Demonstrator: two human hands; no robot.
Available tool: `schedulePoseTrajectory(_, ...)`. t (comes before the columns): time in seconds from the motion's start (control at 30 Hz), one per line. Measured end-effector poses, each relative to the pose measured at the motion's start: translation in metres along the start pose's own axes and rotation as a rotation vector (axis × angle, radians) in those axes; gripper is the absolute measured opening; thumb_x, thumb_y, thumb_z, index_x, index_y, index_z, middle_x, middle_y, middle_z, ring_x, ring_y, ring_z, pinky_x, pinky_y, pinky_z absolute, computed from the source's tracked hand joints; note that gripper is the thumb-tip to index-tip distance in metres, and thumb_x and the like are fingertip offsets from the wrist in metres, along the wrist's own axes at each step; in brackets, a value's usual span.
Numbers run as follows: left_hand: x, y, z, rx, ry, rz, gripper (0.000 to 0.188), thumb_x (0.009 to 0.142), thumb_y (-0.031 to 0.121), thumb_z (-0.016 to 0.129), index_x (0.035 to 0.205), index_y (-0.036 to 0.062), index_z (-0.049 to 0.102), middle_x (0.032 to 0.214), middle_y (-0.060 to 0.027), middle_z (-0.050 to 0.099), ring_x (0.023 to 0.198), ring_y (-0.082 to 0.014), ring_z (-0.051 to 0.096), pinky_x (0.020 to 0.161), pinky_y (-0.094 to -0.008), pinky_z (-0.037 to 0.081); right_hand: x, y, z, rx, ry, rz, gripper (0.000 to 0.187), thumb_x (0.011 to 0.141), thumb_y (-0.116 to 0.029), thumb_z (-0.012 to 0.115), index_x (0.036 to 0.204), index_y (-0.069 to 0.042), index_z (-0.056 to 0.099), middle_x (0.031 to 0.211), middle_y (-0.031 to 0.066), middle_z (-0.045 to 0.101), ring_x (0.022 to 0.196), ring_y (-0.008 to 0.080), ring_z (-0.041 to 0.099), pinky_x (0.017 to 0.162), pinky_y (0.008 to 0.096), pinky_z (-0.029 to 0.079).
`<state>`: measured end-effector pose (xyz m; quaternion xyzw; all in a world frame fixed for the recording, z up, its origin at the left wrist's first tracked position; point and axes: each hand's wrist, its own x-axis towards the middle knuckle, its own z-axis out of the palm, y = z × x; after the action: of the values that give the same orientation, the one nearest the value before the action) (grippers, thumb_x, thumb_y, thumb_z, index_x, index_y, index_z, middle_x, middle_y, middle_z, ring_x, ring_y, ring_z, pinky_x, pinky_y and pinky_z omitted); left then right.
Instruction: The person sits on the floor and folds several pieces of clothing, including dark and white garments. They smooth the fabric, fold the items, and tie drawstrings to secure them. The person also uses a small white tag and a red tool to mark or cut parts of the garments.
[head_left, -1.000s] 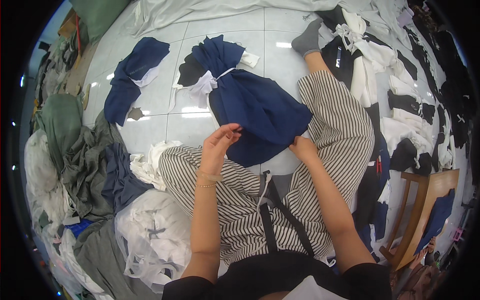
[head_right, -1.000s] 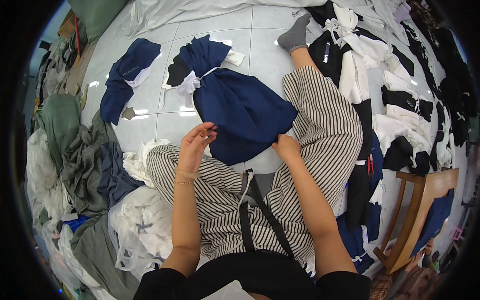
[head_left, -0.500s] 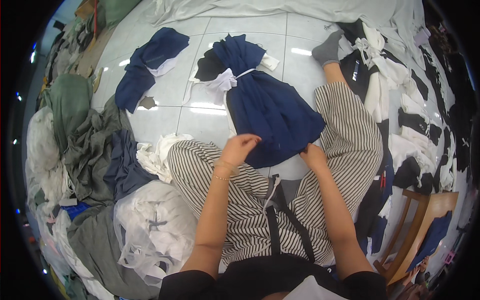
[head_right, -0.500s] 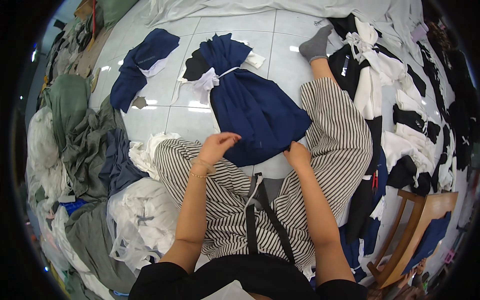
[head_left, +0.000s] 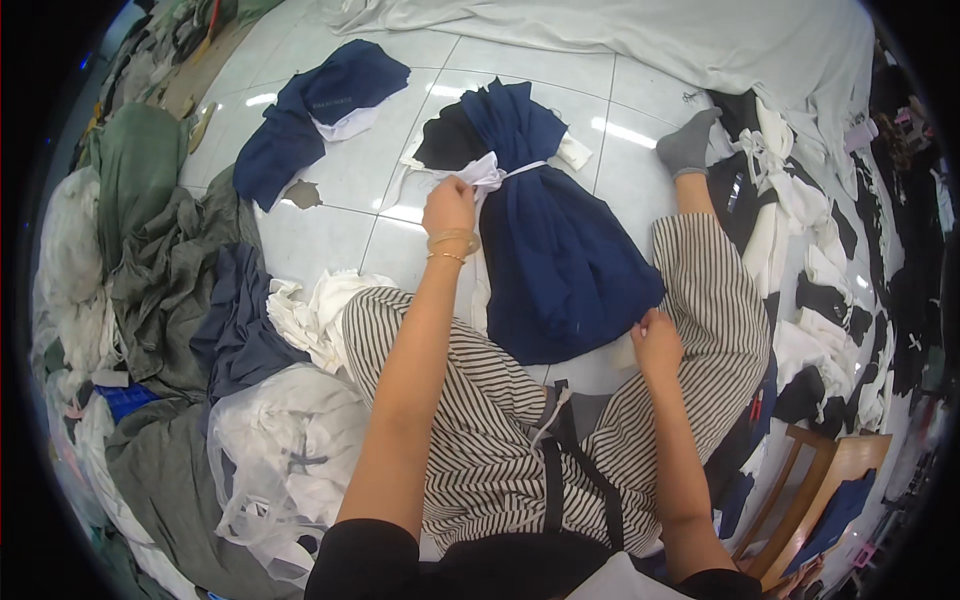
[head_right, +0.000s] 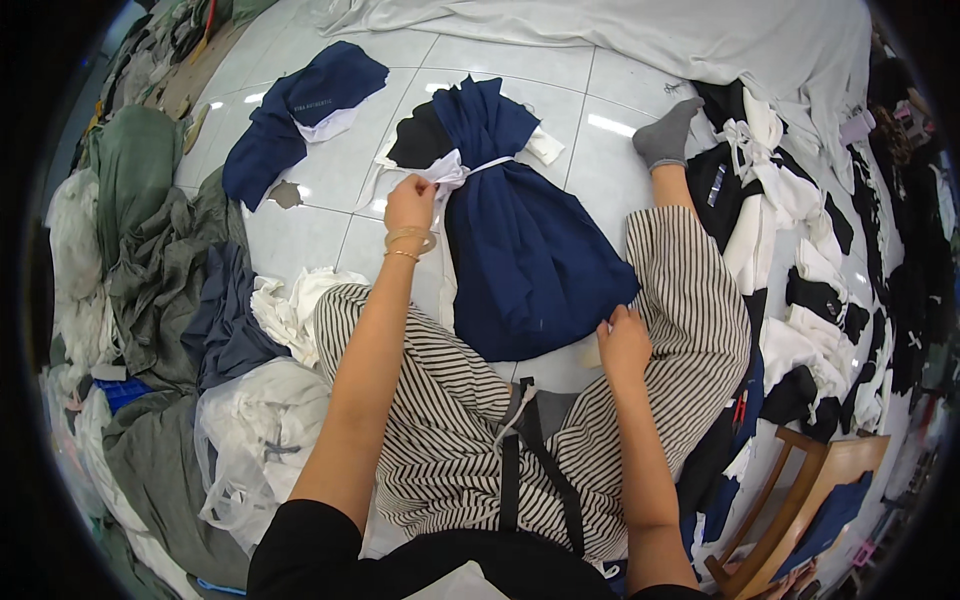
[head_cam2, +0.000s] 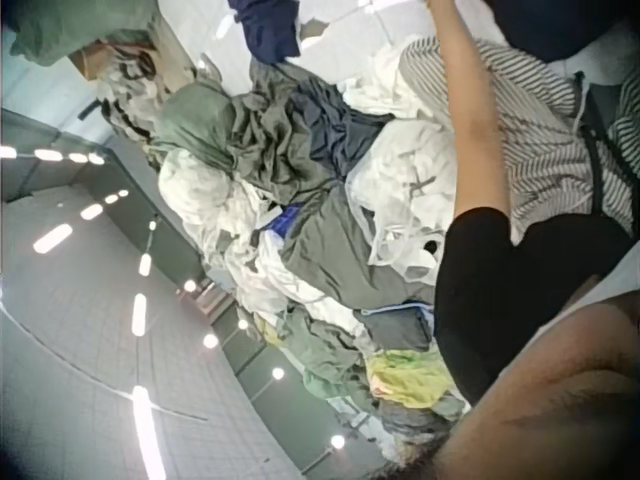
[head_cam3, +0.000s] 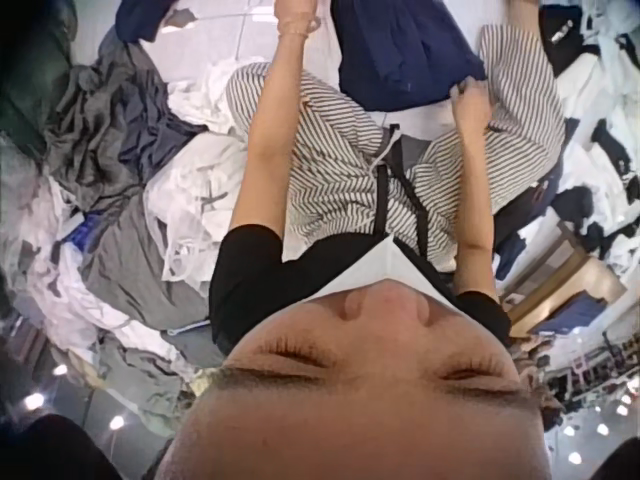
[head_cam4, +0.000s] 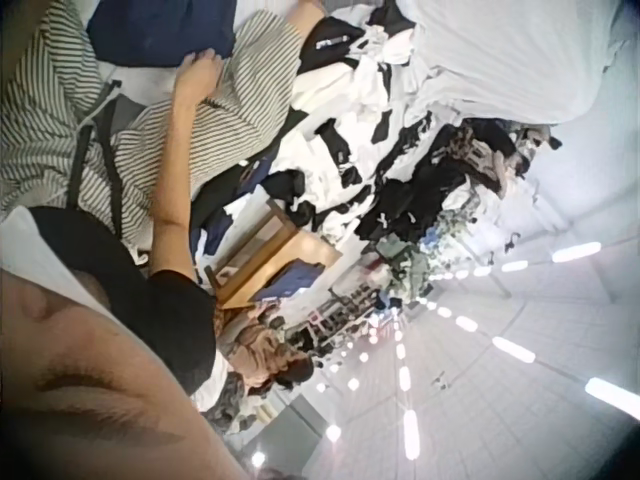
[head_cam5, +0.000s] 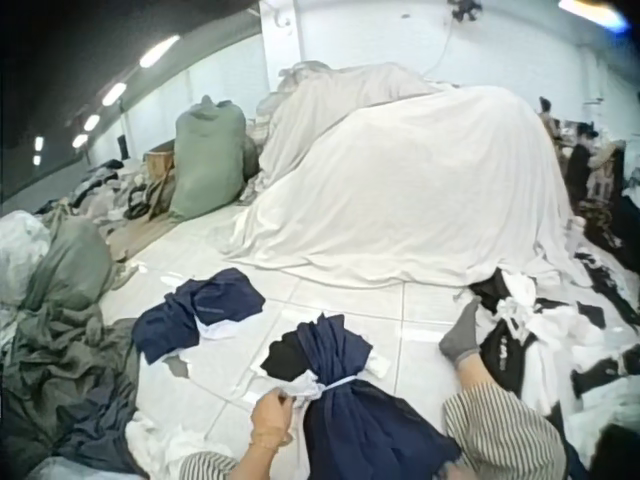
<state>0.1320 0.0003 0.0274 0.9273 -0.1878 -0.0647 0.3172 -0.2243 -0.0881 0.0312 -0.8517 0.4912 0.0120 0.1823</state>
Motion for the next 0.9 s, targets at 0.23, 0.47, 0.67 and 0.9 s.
schedulePoseTrajectory(0.23, 0.006, -0.036, -0.003, -0.054, -0.038, 0.007, 0.02, 0.087, 0.024, 0.067, 0.089, 0.0047, 0.066, 0.085, -0.0141, 0.07, 0.079, -0.0325, 0.067, 0.072, -0.0403, 0.051, 0.1, -0.119, -0.02, 0.456, 0.163, -0.515, 0.012, 0.081, -0.012, 0.065, 0.087, -0.003, 0.059, 0.086, 0.0117, 0.056, 0.088, 0.0309, 0.058, 0.074, 0.0405, 0.047)
schedulePoseTrajectory(0.47, -0.003, -0.034, 0.002, -0.239, -0.093, -0.023, 0.017, 0.091, 0.018, 0.062, 0.091, 0.0018, 0.06, 0.085, -0.0173, 0.068, 0.078, -0.0354, 0.065, 0.072, -0.0419, 0.05, 0.192, -0.222, 0.025, 0.452, 0.206, -0.57, 0.013, 0.08, -0.014, 0.068, 0.087, -0.004, 0.065, 0.09, 0.013, 0.059, 0.087, 0.0316, 0.061, 0.077, 0.0393, 0.048)
schedulePoseTrajectory(0.67, -0.002, -0.031, -0.009, -0.251, -0.115, -0.129, 0.015, 0.093, 0.021, 0.057, 0.094, 0.006, 0.058, 0.087, -0.0199, 0.068, 0.085, -0.0416, 0.065, 0.073, -0.0492, 0.049, 0.214, -0.221, 0.033, 0.818, -0.29, -0.363, 0.009, 0.081, -0.013, 0.071, 0.08, -0.006, 0.066, 0.082, 0.004, 0.066, 0.071, 0.0136, 0.057, 0.063, 0.0304, 0.043)
schedulePoseTrajectory(0.9, 0.002, -0.021, -0.002, -0.39, 0.01, -0.196, 0.016, 0.095, 0.016, 0.057, 0.091, 0.0005, 0.057, 0.081, -0.0181, 0.066, 0.074, -0.0331, 0.065, 0.069, -0.0414, 0.05, 0.206, -0.201, 0.031, 1.295, -0.586, -0.164, 0.012, 0.092, -0.021, 0.064, 0.092, -0.01, 0.058, 0.086, -0.0031, 0.06, 0.072, 0.0077, 0.05, 0.065, 0.025, 0.036)
